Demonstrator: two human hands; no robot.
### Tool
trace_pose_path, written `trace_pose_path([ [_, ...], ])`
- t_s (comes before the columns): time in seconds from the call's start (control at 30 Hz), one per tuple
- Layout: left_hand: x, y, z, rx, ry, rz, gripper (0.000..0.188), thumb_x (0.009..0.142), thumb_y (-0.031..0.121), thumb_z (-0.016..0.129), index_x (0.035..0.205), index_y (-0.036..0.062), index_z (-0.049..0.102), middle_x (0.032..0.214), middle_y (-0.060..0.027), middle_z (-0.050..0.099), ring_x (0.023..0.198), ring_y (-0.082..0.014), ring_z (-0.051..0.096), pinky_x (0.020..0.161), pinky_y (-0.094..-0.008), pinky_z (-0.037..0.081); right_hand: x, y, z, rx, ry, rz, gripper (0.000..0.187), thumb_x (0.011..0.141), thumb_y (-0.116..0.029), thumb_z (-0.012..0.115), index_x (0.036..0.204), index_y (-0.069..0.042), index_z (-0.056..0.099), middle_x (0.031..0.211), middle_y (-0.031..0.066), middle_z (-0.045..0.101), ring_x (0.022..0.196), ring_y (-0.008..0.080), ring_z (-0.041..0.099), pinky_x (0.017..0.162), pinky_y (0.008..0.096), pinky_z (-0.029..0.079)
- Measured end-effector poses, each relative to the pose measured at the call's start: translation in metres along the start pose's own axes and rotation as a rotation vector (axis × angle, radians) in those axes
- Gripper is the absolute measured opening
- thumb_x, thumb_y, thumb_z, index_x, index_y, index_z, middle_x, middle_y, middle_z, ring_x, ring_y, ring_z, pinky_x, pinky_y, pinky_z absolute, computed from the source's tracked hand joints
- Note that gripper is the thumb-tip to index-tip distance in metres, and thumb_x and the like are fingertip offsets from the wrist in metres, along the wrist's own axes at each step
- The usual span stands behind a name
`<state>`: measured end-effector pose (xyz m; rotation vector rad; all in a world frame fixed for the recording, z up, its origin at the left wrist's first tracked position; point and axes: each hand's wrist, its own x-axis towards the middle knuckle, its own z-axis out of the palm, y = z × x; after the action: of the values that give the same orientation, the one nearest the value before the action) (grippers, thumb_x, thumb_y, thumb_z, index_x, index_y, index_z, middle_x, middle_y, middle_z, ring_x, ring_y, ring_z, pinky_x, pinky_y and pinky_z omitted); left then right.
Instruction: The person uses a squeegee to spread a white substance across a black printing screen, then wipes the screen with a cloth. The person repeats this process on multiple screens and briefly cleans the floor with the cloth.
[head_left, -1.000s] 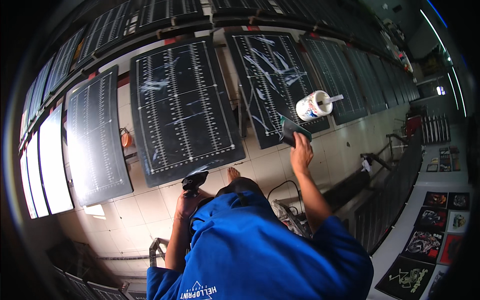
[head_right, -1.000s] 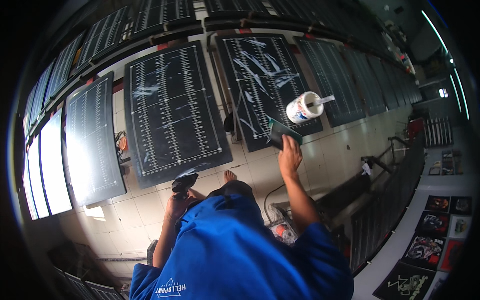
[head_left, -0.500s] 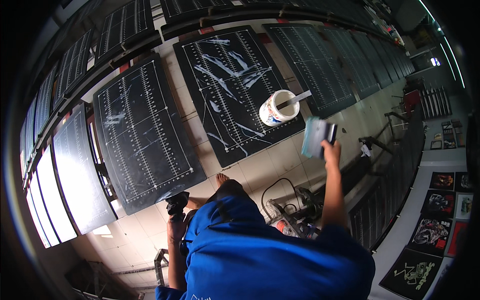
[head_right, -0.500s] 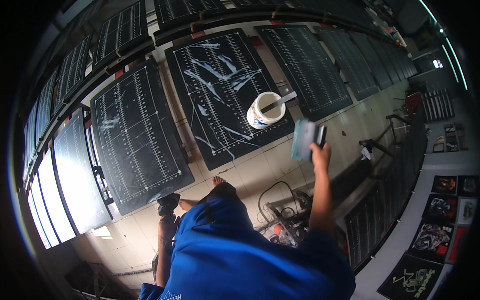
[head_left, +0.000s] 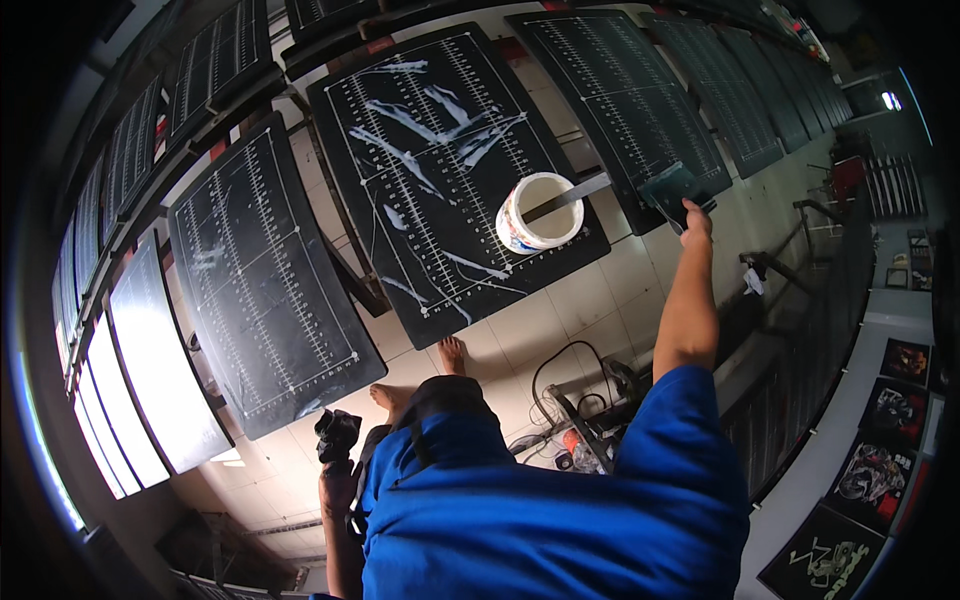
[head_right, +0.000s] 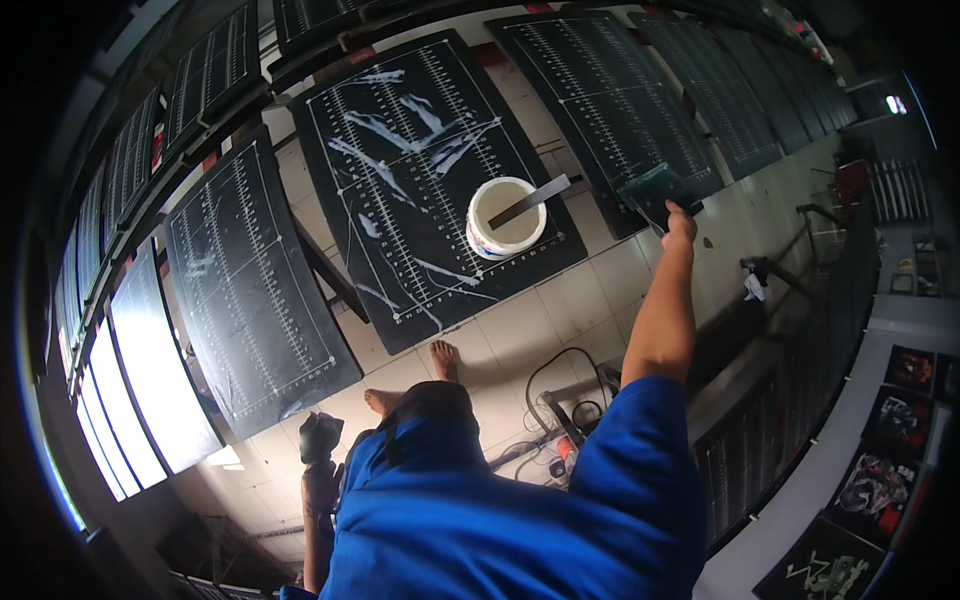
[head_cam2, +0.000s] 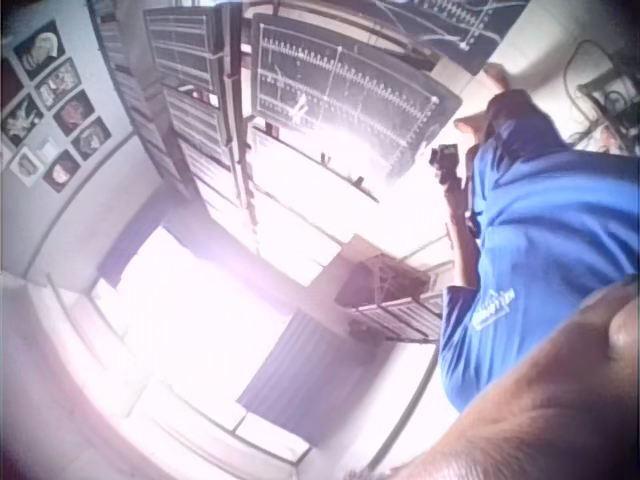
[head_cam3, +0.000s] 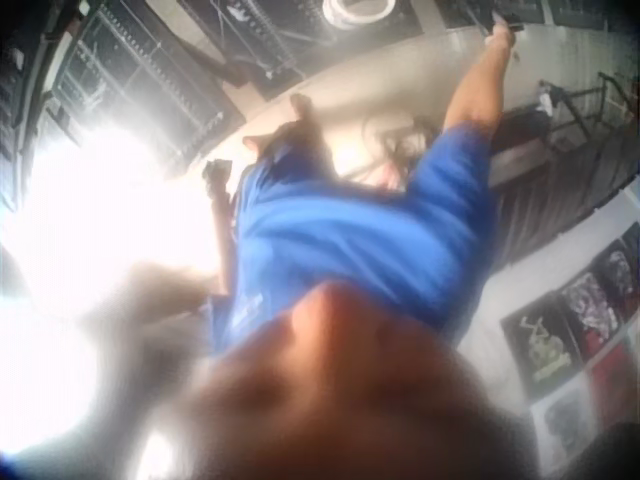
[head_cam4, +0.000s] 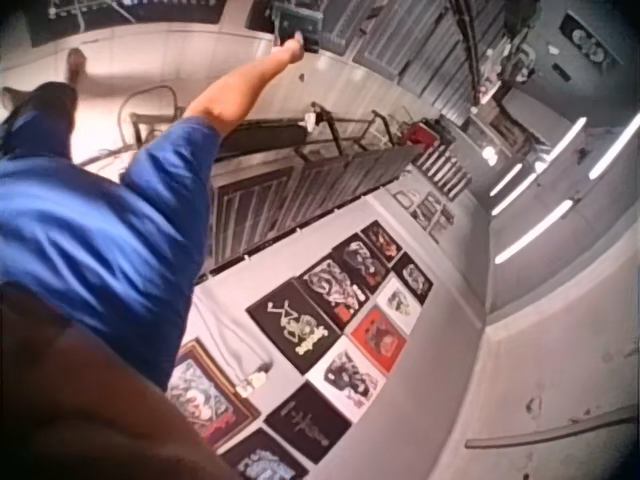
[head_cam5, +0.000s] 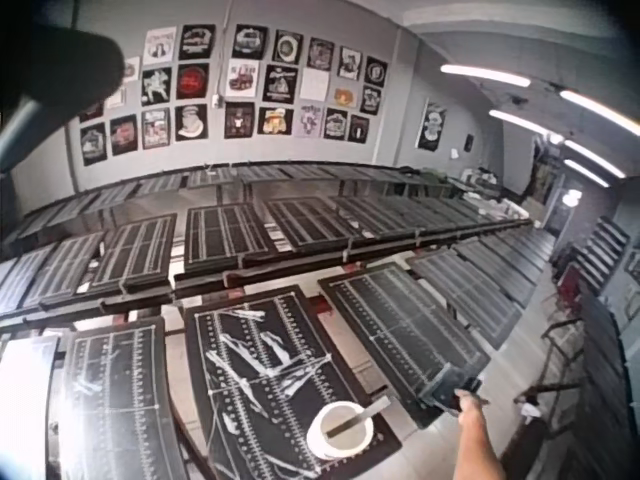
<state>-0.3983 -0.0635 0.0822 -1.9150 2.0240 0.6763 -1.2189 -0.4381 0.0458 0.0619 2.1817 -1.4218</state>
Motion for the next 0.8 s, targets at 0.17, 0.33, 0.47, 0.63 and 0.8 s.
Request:
trace_pose_path([
  [0.17, 0.010, -0.002, 0.018, 0.044, 0.067, 0.055, 0.032, 0.086, 0.033, 0.068, 0.070, 0.0060, 0.063, 0.075, -0.0115, 0.065, 0.076, -0.0304, 0.060, 0.072, -0.0398, 0.048, -0.025, -0.065, -0.045, -0.423, 0.181, -0.656, 0.054, 0.075, -0.027, 0.075, 0.121, -0.001, 0.063, 0.115, 0.0177, 0.068, 0.107, 0.0368, 0.064, 0.093, 0.0416, 0.048],
  [0.33, 0.026, 0.011, -0.003, -0.010, -0.007, 0.058, 0.032, 0.088, 0.034, 0.067, 0.073, 0.0054, 0.066, 0.077, -0.0115, 0.066, 0.078, -0.0303, 0.062, 0.072, -0.0403, 0.049, -0.103, -0.109, 0.019, -0.995, 0.277, -1.067, 0.040, 0.086, -0.031, 0.068, 0.122, -0.016, 0.056, 0.108, 0.0146, 0.069, 0.099, 0.0382, 0.066, 0.080, 0.0485, 0.052],
  [0.47, 0.027, -0.005, -0.002, 0.139, 0.028, 0.137, 0.032, 0.087, 0.034, 0.067, 0.073, 0.0055, 0.066, 0.080, -0.0111, 0.068, 0.078, -0.0292, 0.063, 0.071, -0.0394, 0.050, -0.117, -0.091, 0.081, -1.086, 0.080, -1.414, 0.037, 0.084, -0.021, 0.070, 0.118, -0.015, 0.056, 0.109, 0.0101, 0.067, 0.099, 0.0325, 0.066, 0.082, 0.0443, 0.053],
  [0.63, 0.018, -0.005, -0.005, 0.121, 0.109, 0.070, 0.030, 0.087, 0.031, 0.067, 0.072, 0.0053, 0.064, 0.082, -0.0127, 0.067, 0.079, -0.0307, 0.063, 0.072, -0.0390, 0.051, -0.107, -0.040, 0.098, -1.185, -0.125, -1.364, 0.049, 0.080, -0.013, 0.073, 0.127, -0.016, 0.058, 0.125, 0.0068, 0.063, 0.111, 0.0309, 0.062, 0.092, 0.0421, 0.051],
  [0.8, -0.014, -0.008, 0.031, -0.076, 0.185, -0.069, 0.032, 0.087, 0.031, 0.066, 0.070, 0.0040, 0.062, 0.082, -0.0152, 0.066, 0.080, -0.0326, 0.063, 0.072, -0.0410, 0.051, -0.124, -0.077, 0.082, -1.367, -0.256, -1.258, 0.046, 0.078, -0.019, 0.074, 0.123, -0.021, 0.064, 0.111, 0.0069, 0.070, 0.104, 0.0319, 0.065, 0.085, 0.0433, 0.052],
])
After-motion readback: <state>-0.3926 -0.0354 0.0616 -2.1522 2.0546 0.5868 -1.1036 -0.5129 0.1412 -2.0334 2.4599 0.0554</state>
